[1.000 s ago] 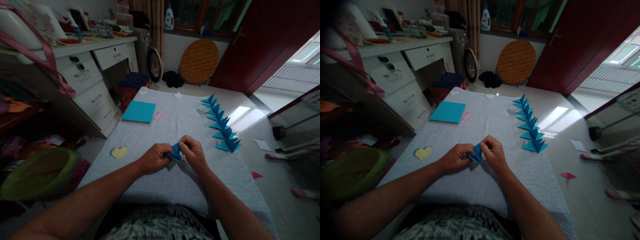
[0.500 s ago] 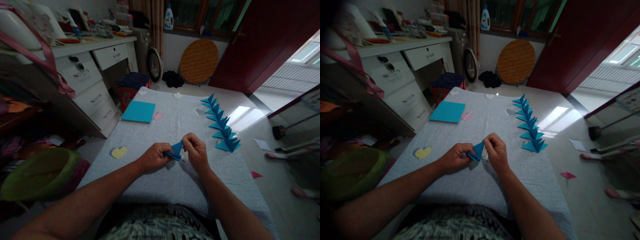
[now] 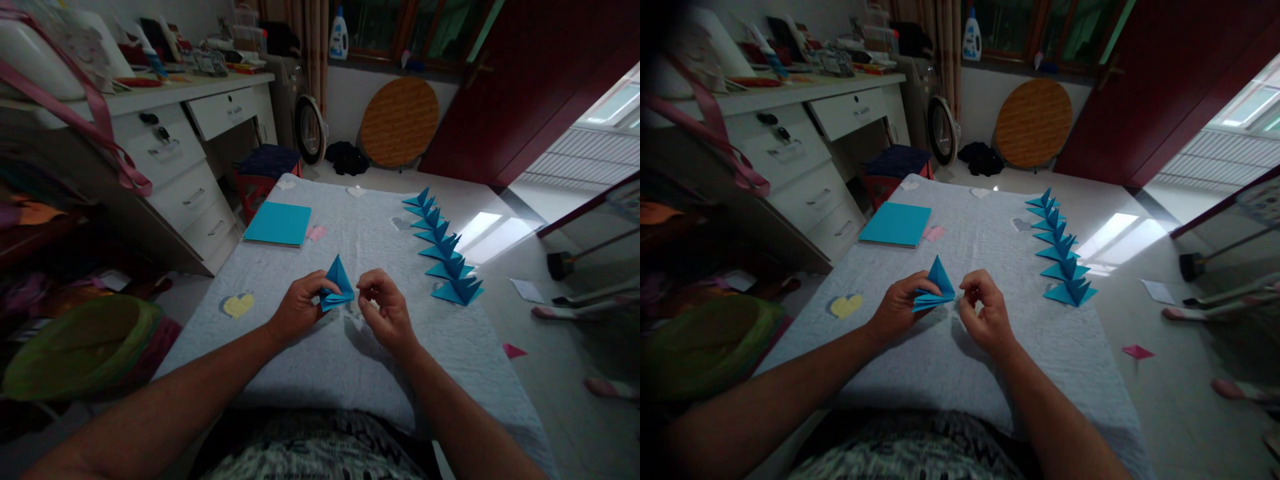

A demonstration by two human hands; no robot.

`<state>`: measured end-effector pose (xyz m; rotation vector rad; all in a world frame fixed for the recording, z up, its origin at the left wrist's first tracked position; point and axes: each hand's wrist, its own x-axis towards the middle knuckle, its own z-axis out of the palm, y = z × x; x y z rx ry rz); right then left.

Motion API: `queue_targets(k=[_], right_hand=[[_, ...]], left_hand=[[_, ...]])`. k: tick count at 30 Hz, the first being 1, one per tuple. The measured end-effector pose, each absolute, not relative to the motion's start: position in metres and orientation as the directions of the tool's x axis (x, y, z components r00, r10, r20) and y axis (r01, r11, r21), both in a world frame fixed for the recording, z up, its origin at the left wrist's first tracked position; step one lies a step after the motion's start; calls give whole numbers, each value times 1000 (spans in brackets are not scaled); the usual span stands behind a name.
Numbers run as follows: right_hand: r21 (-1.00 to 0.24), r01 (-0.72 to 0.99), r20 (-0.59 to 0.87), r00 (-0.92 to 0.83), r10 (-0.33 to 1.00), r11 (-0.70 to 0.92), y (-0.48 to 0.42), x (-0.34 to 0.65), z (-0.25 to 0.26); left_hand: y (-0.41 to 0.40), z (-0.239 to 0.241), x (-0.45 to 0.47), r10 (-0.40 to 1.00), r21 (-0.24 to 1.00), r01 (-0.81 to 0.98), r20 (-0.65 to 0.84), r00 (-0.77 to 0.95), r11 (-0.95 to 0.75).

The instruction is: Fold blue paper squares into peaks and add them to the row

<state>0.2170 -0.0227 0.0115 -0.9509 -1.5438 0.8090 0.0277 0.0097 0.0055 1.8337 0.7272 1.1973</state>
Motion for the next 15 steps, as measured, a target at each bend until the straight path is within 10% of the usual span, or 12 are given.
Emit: queue_targets(k=[15], right_hand=[[-728, 326, 566, -211, 797, 603, -21, 214, 9]], left_hand=[[12, 6, 27, 814, 881, 14, 431, 389, -473]])
